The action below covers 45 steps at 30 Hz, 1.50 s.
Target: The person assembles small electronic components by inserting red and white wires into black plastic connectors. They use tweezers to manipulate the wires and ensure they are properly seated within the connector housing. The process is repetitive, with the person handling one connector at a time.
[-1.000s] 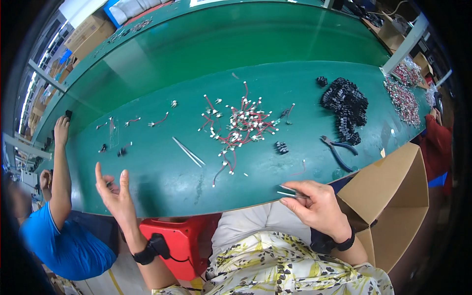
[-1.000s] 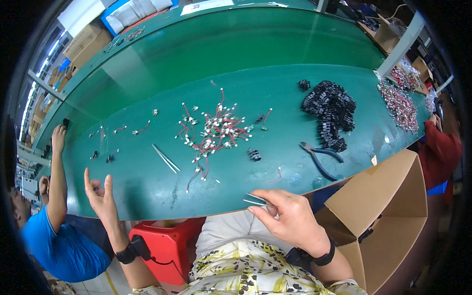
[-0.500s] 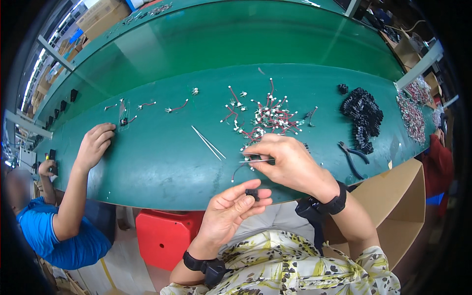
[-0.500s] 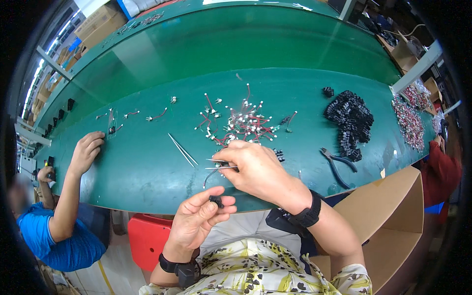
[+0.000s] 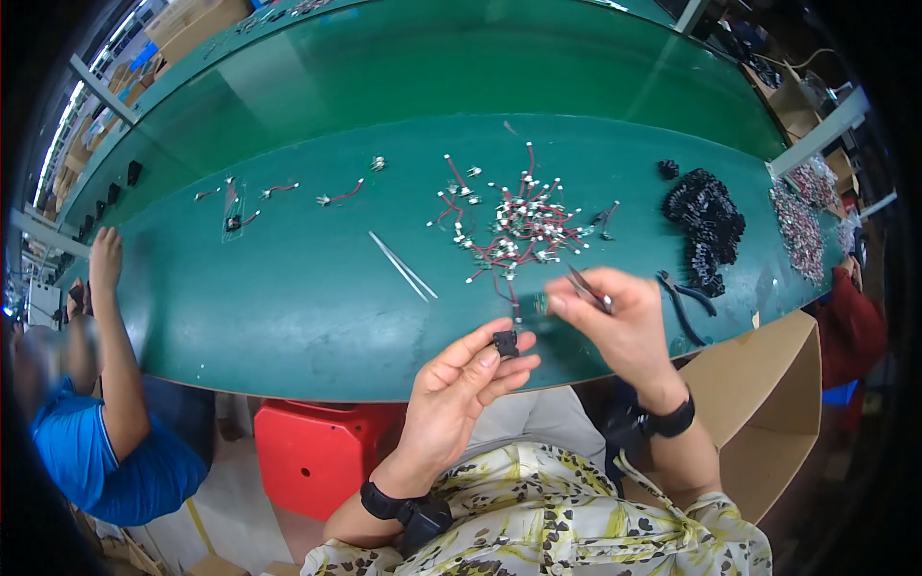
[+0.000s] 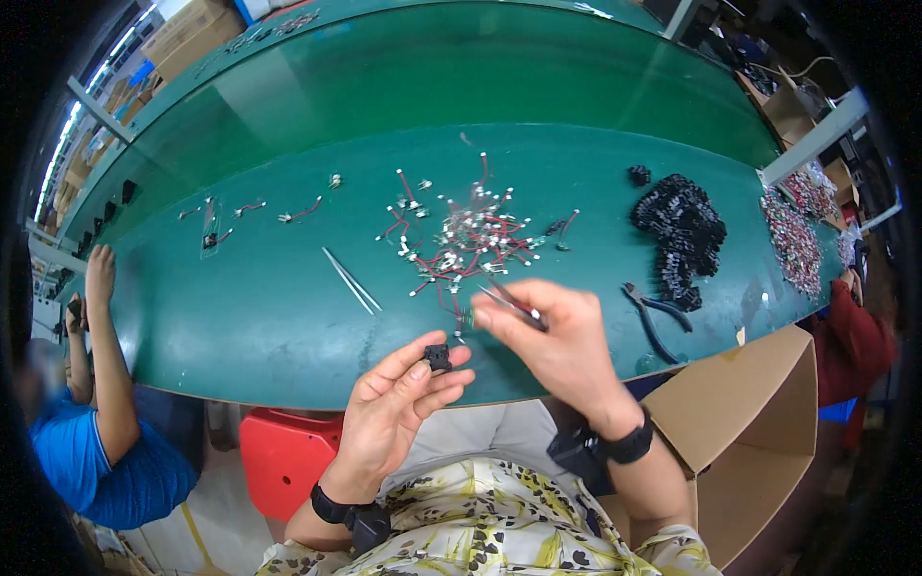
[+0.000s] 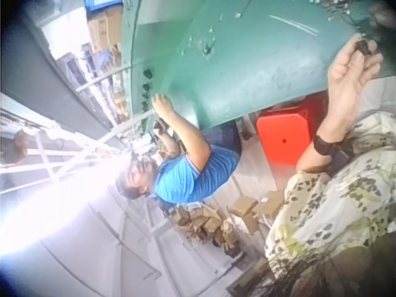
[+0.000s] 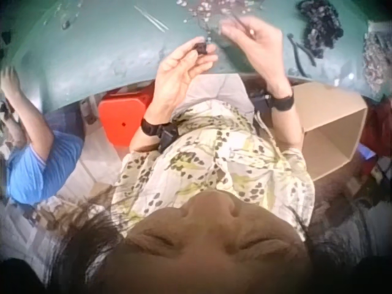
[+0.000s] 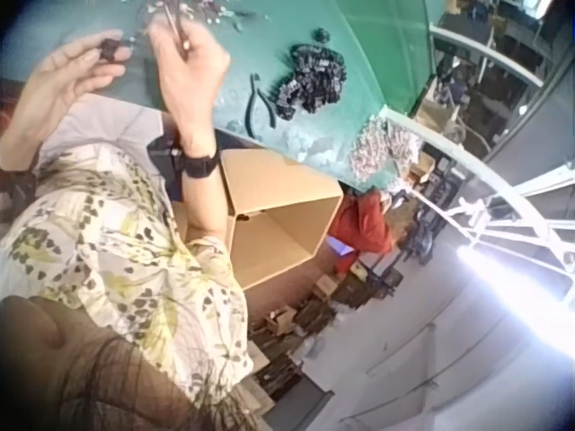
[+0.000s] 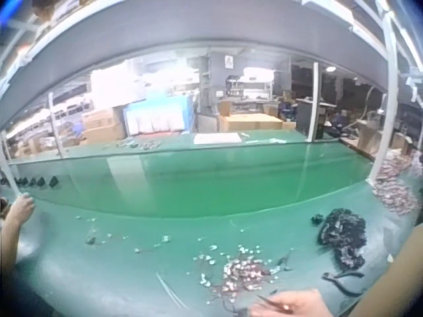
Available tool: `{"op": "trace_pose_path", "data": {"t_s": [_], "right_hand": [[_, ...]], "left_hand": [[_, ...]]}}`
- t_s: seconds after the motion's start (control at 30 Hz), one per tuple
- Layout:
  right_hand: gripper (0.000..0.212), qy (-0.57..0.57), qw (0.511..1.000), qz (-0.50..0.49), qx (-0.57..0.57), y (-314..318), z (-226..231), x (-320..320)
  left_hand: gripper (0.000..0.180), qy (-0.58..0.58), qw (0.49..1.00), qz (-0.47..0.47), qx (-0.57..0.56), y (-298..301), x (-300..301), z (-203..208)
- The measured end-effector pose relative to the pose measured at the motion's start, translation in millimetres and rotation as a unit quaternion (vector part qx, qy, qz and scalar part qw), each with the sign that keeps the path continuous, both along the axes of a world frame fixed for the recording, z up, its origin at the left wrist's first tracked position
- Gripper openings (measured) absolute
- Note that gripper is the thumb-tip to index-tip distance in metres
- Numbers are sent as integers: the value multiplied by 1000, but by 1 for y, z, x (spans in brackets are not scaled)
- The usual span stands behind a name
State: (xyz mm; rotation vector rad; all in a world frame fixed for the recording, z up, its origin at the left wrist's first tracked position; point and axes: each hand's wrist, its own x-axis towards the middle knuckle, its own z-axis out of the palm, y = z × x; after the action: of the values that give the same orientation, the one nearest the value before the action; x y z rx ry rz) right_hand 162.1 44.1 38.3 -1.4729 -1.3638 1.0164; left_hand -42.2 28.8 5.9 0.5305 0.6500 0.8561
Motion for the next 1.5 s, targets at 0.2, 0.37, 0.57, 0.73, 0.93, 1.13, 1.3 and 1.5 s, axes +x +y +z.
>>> {"op": "trace_pose_path", "data": {"t_s": [0.2, 0.37, 0.57, 0.73, 0.93, 1.13, 1.3, 1.5], "right_hand": [[19, 237, 967, -90, -35, -63, -15, 1], [20, 147, 984, -95, -28, -82, -12, 11], [18, 450, 876, -72, -159, -89, -19, 27], [17, 422, 885, -82, -179, -89, -20, 26], [12, 92, 988, -122, -29, -87, -15, 15], [22, -169, 951, -76, 248, -77, -29, 15], [28, -243, 929, -52, 274, -77, -32, 17], [33, -227, 925, -4, 305, -77, -25, 21]], "left_hand": [[31, 36, 998, 14, 49, -11, 34, 5], [27, 86, 978, 44, 183, -21, 50, 1], [26, 92, 981, 22, 168, -21, 58, -1], [26, 82, 991, 17, 106, -20, 60, -6], [35, 109, 989, -11, 102, -18, 57, -7], [36, 106, 989, -30, 95, -17, 58, -4], [36, 58, 992, -62, 89, -17, 54, -1], [37, 36, 994, -93, 37, -13, 42, -8]]}}
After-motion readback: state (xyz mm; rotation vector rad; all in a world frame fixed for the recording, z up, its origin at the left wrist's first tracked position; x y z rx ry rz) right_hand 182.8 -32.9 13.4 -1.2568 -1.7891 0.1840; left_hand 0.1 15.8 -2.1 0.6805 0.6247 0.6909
